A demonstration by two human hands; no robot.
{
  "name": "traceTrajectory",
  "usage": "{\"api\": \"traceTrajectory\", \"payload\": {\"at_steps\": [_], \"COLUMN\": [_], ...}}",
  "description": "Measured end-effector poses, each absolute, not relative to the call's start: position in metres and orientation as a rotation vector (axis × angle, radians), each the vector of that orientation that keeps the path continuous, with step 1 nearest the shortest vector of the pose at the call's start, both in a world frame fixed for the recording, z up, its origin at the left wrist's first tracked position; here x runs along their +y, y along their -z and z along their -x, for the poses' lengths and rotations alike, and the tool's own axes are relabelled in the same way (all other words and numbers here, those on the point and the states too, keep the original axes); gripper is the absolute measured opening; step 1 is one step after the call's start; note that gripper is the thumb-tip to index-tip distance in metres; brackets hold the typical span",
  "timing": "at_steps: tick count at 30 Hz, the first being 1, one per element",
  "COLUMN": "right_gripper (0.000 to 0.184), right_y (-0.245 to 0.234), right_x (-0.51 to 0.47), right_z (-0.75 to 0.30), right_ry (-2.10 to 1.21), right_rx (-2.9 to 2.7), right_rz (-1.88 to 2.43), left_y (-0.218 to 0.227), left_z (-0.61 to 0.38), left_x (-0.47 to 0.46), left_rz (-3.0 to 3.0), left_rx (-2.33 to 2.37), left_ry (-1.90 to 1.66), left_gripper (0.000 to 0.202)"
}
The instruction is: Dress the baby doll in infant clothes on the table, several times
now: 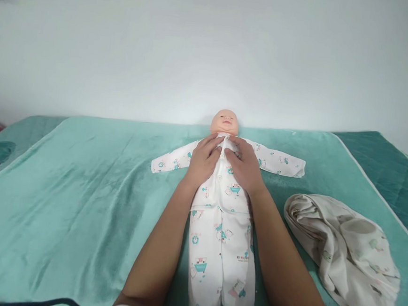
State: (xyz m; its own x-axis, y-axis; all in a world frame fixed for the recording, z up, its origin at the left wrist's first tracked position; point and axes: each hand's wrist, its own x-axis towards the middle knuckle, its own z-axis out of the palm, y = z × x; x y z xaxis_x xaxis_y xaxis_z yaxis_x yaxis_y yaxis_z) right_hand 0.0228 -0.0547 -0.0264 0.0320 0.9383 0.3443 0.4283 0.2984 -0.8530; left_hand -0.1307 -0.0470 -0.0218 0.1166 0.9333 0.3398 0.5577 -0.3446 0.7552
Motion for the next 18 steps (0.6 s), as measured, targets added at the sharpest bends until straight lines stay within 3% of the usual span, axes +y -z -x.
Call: {"api": "traceTrajectory", "payload": {"at_steps": [11,18], "right_gripper": [0.043,0.02], "right_y": [0.024,0.025], "right_x": [-0.057,-0.06], "right_z": [-0.023,-0.029], "right_ry": [-0.648,-0.619], "right_rx": [-1.575,-1.436], "right_rz": [1.232,1.086], "left_y": [0.02,0.017], "left_z": [0.131,0.128], "left_x": [-0.051,-0.067], "left_rz": [-1.95,-1.8], "left_rx": [1.432,1.368], "left_ry": [-1.124,-1.302], "left_gripper": [0.037,0.019]}}
